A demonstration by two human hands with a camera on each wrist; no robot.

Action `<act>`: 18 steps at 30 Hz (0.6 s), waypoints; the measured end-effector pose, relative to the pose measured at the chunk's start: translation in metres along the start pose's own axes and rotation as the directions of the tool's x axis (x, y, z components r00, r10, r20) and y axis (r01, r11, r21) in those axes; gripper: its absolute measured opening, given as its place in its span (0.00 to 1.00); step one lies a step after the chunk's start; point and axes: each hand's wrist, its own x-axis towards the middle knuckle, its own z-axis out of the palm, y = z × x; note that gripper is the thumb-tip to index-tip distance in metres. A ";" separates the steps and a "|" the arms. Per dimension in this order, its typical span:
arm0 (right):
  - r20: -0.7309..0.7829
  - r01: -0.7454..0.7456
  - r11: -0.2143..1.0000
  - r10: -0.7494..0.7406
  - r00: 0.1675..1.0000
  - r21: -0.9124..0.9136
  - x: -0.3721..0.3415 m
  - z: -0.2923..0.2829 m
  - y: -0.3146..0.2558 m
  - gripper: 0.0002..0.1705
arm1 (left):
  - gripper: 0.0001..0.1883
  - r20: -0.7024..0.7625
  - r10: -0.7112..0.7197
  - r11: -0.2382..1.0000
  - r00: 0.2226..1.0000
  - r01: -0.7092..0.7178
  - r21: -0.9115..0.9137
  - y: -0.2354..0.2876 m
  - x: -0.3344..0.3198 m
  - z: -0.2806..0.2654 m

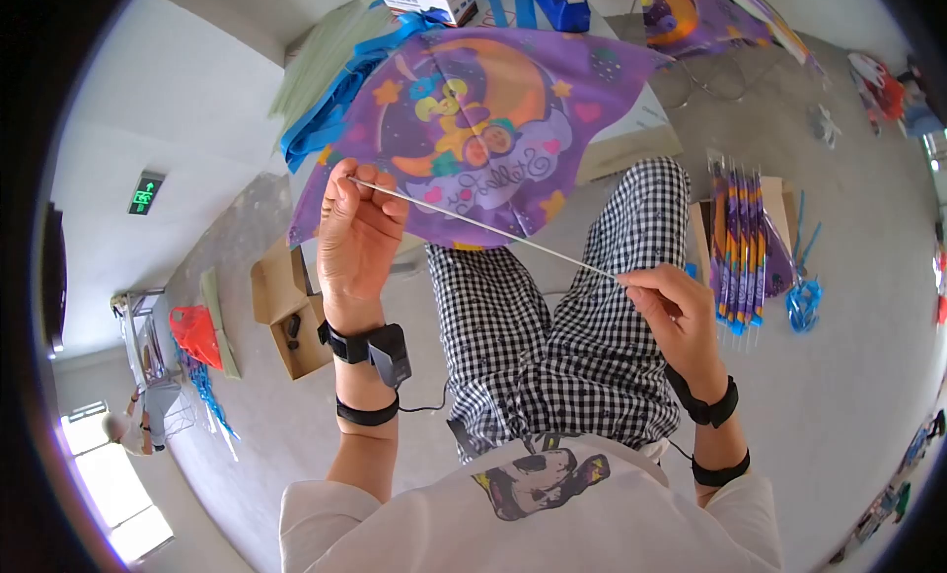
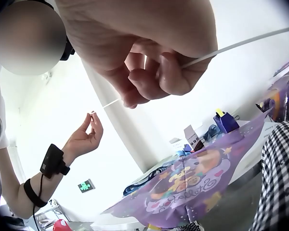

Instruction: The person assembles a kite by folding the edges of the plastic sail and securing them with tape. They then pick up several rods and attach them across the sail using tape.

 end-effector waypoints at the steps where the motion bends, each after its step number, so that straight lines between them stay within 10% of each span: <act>1: 0.001 -0.016 1.000 0.016 1.000 0.001 0.000 0.000 -0.001 0.06 | 0.11 -0.004 0.002 1.000 1.000 -0.002 0.019 0.000 0.000 -0.001; 9: -0.011 0.021 0.992 -0.023 1.000 -0.125 -0.003 -0.009 -0.004 0.07 | 0.08 -0.030 0.104 0.917 0.994 -0.084 0.390 0.009 -0.006 0.003; 14: -0.037 0.221 0.946 -0.236 0.971 -0.235 -0.004 -0.019 0.005 0.05 | 0.03 -0.063 0.227 0.584 0.972 -0.084 0.807 0.024 -0.007 0.000; 18: -0.048 0.278 0.906 -0.309 0.950 -0.320 -0.003 -0.025 -0.003 0.04 | 0.04 -0.037 0.096 0.712 0.995 -0.043 0.701 0.029 0.011 -0.018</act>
